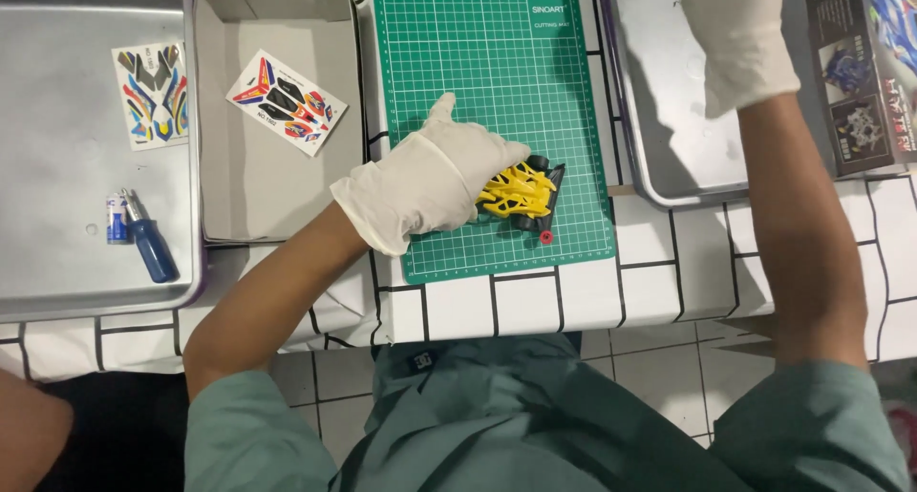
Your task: The person assembles a yellow model car on a green cutting mat. They attach red wheels to the car's axles and then use a blue screwdriver to tighten the screws on the wheels.
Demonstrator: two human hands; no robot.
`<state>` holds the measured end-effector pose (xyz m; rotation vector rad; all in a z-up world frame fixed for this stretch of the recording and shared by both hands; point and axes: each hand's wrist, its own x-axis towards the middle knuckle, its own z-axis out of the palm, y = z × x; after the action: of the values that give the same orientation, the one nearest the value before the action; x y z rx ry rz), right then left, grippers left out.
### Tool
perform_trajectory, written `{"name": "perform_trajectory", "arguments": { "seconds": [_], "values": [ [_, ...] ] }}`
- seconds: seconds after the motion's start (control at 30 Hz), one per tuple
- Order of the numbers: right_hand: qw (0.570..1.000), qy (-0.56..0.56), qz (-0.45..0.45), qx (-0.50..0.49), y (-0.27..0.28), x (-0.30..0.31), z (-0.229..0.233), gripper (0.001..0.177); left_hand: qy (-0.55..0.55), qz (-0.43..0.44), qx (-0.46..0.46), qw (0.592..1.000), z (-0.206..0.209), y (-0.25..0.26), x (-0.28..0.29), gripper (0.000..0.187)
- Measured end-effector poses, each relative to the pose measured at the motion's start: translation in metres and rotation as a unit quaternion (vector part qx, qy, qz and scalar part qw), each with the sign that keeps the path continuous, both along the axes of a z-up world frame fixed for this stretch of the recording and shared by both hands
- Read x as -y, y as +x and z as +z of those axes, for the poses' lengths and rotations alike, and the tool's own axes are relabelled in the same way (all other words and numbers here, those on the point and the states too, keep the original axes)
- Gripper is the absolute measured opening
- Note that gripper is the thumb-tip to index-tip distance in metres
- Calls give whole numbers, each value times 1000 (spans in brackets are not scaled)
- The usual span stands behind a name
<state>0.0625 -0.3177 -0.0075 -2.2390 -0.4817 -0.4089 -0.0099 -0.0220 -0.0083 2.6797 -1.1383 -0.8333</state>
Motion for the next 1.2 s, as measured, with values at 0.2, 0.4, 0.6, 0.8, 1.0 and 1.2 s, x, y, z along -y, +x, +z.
{"name": "perform_trajectory", "arguments": {
  "seconds": [0.2,0.4,0.6,0.8,1.0,1.2],
  "values": [
    [996,-43,69,33,-95,-37,3,20,17,-56,13,998,-4,9,-4,82],
    [989,-136,63,13,-128,-46,-52,27,-29,-55,7,998,-6,10,-7,85],
    [977,-202,60,-38,-123,-39,-63,23,-57,-59,26,996,-10,12,-9,88],
    [983,-166,80,-10,-119,-36,-72,19,-35,-72,38,996,-18,12,-8,90],
    [981,-157,115,-5,-119,-36,-70,13,-46,-83,64,993,-26,12,-9,93],
    [982,-163,97,-13,-117,-37,-69,13,-69,-75,65,993,-25,11,-10,85]
  ]
}}
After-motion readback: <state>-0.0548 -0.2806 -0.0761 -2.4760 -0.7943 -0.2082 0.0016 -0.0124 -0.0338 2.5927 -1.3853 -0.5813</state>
